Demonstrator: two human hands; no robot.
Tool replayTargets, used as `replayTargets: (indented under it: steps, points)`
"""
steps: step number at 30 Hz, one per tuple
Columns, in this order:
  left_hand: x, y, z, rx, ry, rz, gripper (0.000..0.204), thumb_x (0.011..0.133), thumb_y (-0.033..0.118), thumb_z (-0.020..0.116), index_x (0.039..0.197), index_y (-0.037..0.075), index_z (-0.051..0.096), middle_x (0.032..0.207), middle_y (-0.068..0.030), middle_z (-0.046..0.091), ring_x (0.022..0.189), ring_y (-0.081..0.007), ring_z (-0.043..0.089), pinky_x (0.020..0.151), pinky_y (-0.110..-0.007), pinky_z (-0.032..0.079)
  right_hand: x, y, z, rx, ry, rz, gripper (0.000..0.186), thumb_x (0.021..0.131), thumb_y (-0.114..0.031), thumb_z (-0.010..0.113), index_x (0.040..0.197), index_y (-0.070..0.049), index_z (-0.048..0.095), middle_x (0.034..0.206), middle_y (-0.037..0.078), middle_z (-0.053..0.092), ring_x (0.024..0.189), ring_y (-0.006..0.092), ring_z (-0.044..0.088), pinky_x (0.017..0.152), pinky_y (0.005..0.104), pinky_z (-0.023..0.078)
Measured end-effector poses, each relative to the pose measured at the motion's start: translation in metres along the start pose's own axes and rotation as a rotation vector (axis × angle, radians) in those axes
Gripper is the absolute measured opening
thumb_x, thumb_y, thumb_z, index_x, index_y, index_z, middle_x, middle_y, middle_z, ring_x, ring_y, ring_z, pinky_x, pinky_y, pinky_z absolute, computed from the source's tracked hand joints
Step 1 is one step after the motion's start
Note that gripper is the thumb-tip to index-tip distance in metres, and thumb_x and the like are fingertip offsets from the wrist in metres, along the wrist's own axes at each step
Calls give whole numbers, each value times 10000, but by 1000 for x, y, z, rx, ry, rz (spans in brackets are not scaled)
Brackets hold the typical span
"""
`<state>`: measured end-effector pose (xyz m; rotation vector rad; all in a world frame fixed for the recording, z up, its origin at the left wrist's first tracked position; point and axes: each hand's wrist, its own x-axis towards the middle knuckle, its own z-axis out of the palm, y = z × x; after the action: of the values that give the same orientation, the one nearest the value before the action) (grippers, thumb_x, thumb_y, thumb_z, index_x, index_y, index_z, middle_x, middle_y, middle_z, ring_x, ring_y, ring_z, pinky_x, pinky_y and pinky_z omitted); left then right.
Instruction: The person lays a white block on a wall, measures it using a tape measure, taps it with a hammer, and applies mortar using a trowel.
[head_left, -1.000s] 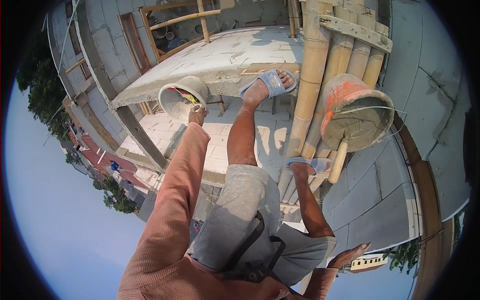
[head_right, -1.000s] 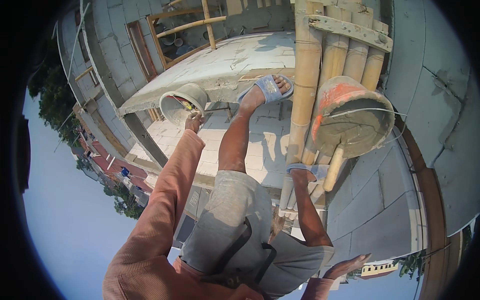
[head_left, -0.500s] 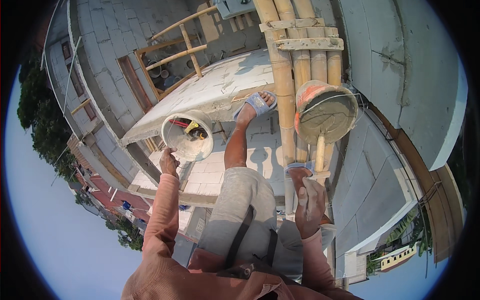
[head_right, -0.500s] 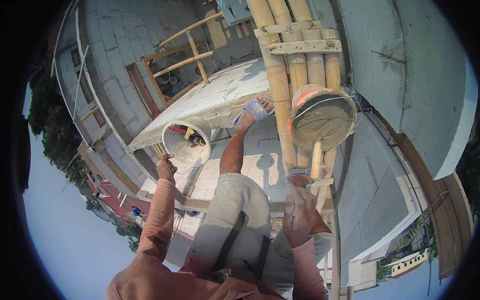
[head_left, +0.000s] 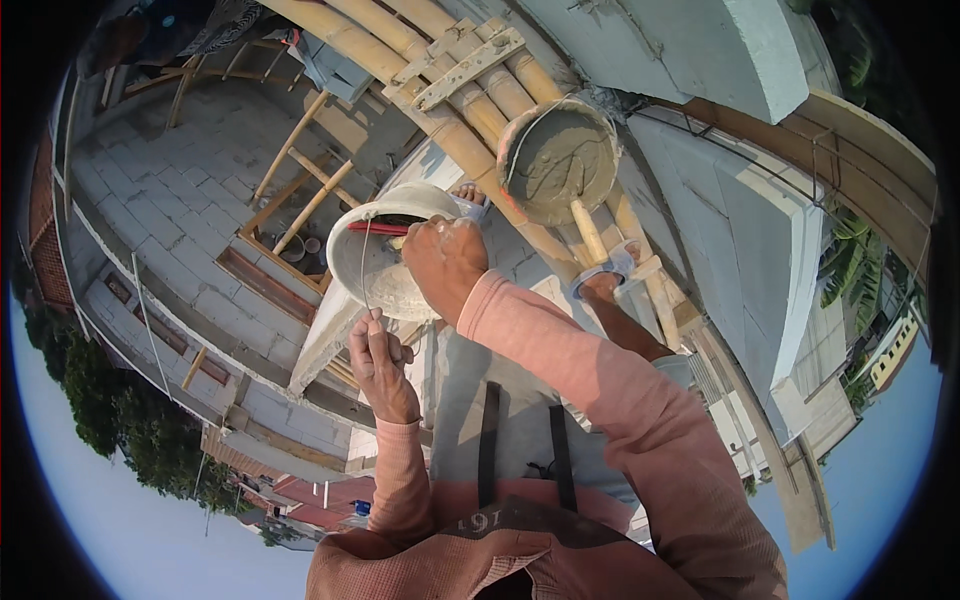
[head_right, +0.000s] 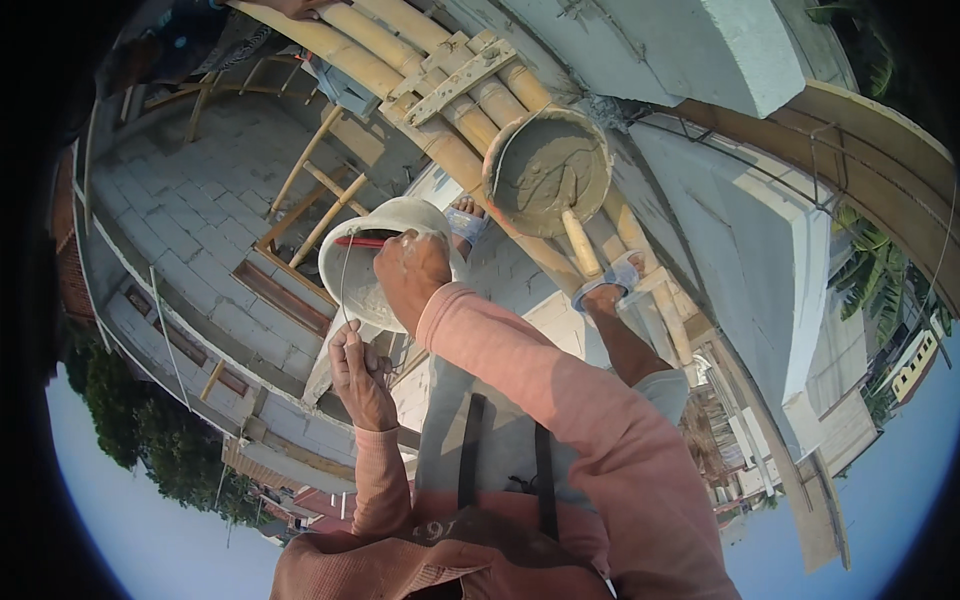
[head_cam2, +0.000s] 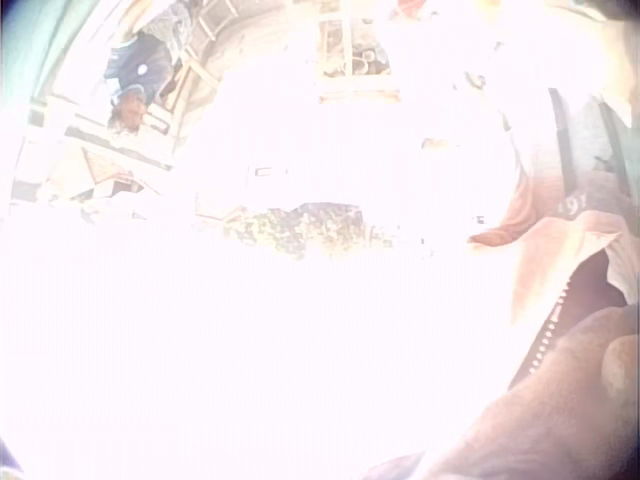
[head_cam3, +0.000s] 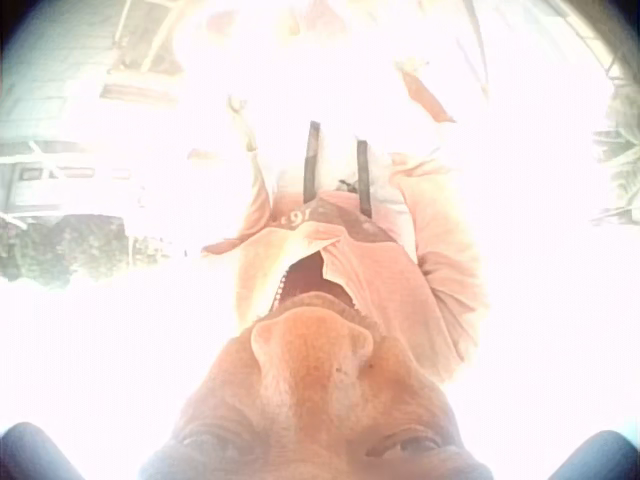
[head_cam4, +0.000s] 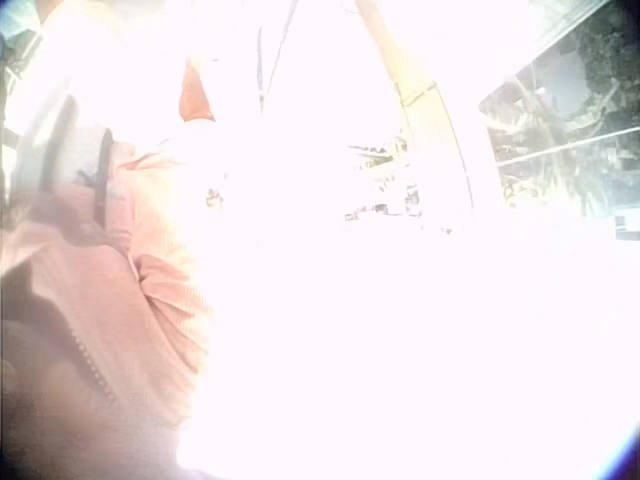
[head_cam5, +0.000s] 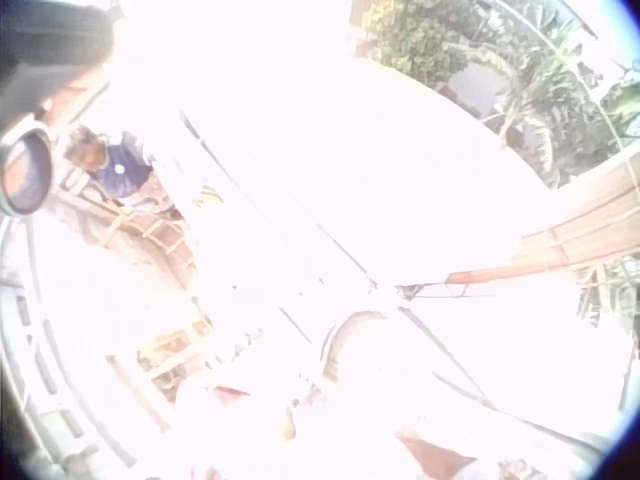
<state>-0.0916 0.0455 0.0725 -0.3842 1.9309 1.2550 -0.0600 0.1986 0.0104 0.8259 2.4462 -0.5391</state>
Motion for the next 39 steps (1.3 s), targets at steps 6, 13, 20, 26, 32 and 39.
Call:
replayTargets:
  steps: [6, 13, 20, 26, 32, 39]
  points:
    - [-57, 30, 53, 203, -264, -25, 310, 1047, 282, 521, 1237, 41, 562, 705, 55, 386, 617, -37, 352, 575, -215, 356, -62, 63, 22, 294, -201, 25, 142, 846, -149, 625, 862, -101, 757, 822, 85, 736, 851, 240, 730, 728, 422, 530]
    - [-74, 42, 74, 213, -382, -62, 256, 1068, 229, 471, 1280, 90, 506, 697, 51, 384, 616, -32, 368, 584, -214, 367, -191, 84, 51, 597, -104, 213, 346, 914, -141, 536, 1250, -61, 553, 1045, 123, 666, 933, 334, 689, 790, 463, 512]
    - [-115, 40, 121, 313, -499, -100, 228, 1062, 221, 482, 1254, 102, 518, 699, 46, 409, 598, -38, 374, 588, -224, 383, -271, 144, 59, 723, 24, 128, 287, 883, -194, 611, 1144, -73, 601, 894, 105, 657, 748, 347, 698, 653, 464, 560]
    - [-158, 36, 136, 366, -729, -191, 251, 1061, 253, 454, 1247, 93, 507, 700, 18, 468, 550, -55, 394, 573, -243, 419, -369, 158, 107, 882, -58, 239, 443, 903, -440, 611, 1203, -115, 577, 1001, 126, 698, 892, 352, 692, 817, 495, 533]
    - [-214, 28, 153, 515, -1015, -297, 293, 1040, 197, 434, 1304, 71, 455, 742, -34, 499, 574, -88, 405, 589, -290, 461, -499, 129, 121, 1198, -65, 664, 403, 888, -461, 626, 1092, -114, 601, 815, 125, 674, 788, 319, 683, 727, 451, 523]
    - [-285, -53, 221, 797, -1332, -483, 420, 1023, 178, 431, 1413, 49, 347, 892, -76, 531, 710, -117, 486, 700, -304, 490, -523, -14, 150, 1839, 600, 1663, 422, 963, -468, 618, 898, -52, 598, 586, 17, 460, 537, 124, 476, 503, 317, 388]
